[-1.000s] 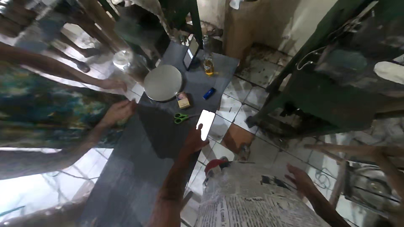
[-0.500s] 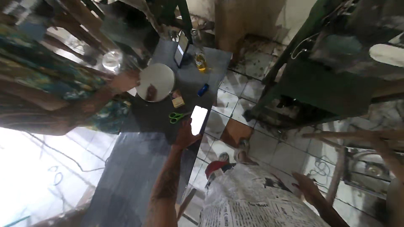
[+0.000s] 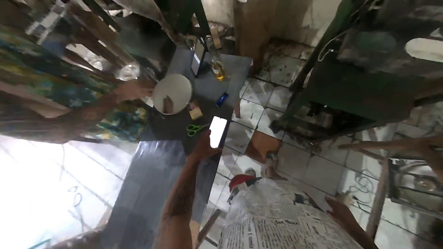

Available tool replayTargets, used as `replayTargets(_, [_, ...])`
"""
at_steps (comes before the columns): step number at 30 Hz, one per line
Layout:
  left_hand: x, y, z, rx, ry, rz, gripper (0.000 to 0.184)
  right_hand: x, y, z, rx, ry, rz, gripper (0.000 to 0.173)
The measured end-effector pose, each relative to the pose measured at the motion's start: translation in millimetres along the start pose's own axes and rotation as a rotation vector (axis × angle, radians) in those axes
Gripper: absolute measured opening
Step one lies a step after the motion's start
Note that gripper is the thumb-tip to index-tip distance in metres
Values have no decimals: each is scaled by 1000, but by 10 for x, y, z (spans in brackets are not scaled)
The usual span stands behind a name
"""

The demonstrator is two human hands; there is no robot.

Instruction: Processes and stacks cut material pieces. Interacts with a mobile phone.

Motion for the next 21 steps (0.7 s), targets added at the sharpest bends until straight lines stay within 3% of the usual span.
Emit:
replayTargets(5, [-55, 29, -10, -147, -5, 104, 110, -30, -65, -87, 83, 7, -3, 50])
replayTargets(8, [-199, -1, 169, -309, 45, 175, 113, -372, -307, -770, 247, 112, -115, 49])
replayTargets(11, [-466, -20, 779, -428, 80, 210, 115, -1117, -730, -1956, 349, 279, -392, 51])
replayTargets(13, [-686, -6, 1304, -549, -20, 305, 116, -1425, -1015, -2480, 493, 391, -588, 51])
replayTargets(15, [-875, 123, 1816, -622, -186, 410, 115, -1737, -1103, -2858, 635, 460, -808, 55])
replayTargets(16, [-937, 227, 2032, -641, -261, 465, 105, -1902, -1072, -3008, 714, 447, -885, 55])
replayTargets(18, [-1050, 430, 2336, -655, -388, 532, 99, -2138, -935, -3212, 852, 420, -962, 69])
replayTargets(20, [-1114, 629, 2495, -601, -371, 507, 100, -2237, -782, -3350, 925, 494, -1007, 83])
replayTargets(21, [-1131, 718, 2545, -555, -377, 519, 95, -2271, -730, -3406, 956, 537, -1035, 81])
Point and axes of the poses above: each hand's wrist, its own x-axis towards the middle knuckle, its own y-axis out of the back of the hand, z = x × y, the point moved 6 cm from there along x, towards the middle knuckle, and after that the axes turned 12 degrees about z, right-handed, at the moved point
